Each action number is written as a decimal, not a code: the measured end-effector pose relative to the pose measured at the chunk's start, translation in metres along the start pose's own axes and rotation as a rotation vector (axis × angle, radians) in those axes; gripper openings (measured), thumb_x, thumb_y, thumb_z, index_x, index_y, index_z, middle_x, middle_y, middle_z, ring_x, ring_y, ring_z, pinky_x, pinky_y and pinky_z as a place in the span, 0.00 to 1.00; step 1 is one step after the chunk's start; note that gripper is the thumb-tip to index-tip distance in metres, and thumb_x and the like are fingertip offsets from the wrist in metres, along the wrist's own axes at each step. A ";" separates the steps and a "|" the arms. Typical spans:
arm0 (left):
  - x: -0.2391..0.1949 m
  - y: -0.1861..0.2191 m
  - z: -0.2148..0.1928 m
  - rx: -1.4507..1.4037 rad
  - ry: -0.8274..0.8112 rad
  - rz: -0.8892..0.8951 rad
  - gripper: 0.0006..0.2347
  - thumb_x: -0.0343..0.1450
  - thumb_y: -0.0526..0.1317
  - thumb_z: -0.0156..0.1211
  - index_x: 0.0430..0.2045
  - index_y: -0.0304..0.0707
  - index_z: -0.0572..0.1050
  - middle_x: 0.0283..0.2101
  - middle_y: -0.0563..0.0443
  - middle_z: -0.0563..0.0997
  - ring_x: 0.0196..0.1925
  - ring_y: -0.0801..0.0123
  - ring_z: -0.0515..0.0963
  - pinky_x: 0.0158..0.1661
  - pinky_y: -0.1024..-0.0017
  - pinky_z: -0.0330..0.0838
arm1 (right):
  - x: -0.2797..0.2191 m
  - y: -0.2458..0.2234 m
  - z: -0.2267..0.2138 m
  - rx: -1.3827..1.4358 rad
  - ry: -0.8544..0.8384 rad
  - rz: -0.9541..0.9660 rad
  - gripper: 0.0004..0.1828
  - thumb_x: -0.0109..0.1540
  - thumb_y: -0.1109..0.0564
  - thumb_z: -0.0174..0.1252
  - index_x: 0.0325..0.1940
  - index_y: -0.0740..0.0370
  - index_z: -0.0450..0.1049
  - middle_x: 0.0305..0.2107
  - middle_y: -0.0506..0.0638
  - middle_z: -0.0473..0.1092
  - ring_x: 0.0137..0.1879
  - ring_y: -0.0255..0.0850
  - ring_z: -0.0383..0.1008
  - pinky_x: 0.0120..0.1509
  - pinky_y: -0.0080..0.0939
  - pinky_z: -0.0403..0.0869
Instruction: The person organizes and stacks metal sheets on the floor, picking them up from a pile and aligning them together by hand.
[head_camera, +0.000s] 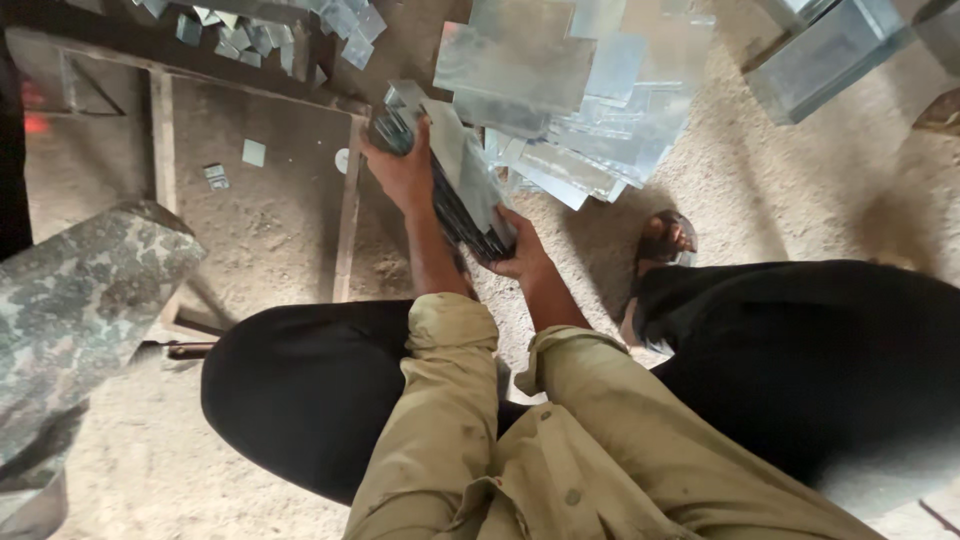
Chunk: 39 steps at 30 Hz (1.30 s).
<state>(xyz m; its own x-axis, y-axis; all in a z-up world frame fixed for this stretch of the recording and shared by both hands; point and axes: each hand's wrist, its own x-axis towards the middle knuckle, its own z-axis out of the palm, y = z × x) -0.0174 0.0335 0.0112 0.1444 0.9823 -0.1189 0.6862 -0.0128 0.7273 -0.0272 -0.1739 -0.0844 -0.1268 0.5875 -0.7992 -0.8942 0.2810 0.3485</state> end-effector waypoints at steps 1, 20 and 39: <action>0.001 -0.002 -0.004 0.038 0.025 0.001 0.50 0.57 0.62 0.77 0.68 0.29 0.57 0.64 0.27 0.69 0.68 0.39 0.68 0.63 0.52 0.64 | 0.003 0.004 -0.001 -0.004 0.013 0.003 0.30 0.55 0.43 0.68 0.55 0.61 0.72 0.43 0.60 0.75 0.46 0.56 0.78 0.49 0.59 0.79; 0.138 0.050 0.003 0.515 -0.744 -0.410 0.56 0.58 0.81 0.37 0.72 0.31 0.45 0.76 0.30 0.46 0.72 0.37 0.62 0.63 0.45 0.67 | 0.030 -0.021 -0.022 0.084 0.050 -0.046 0.16 0.57 0.47 0.69 0.37 0.59 0.75 0.25 0.50 0.73 0.26 0.43 0.75 0.31 0.40 0.79; 0.118 0.137 0.124 1.657 -1.128 -0.350 0.45 0.64 0.77 0.49 0.74 0.55 0.56 0.79 0.44 0.50 0.80 0.43 0.48 0.65 0.21 0.38 | 0.034 -0.005 -0.028 0.090 -0.042 -0.002 0.21 0.55 0.43 0.68 0.43 0.58 0.76 0.31 0.51 0.75 0.33 0.45 0.77 0.35 0.47 0.79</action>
<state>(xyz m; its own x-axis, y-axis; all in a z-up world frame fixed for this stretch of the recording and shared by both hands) 0.1820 0.1248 0.0136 -0.2708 0.4588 -0.8463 0.5435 -0.6528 -0.5278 -0.0389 -0.1768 -0.1276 -0.1049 0.6178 -0.7793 -0.8523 0.3480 0.3905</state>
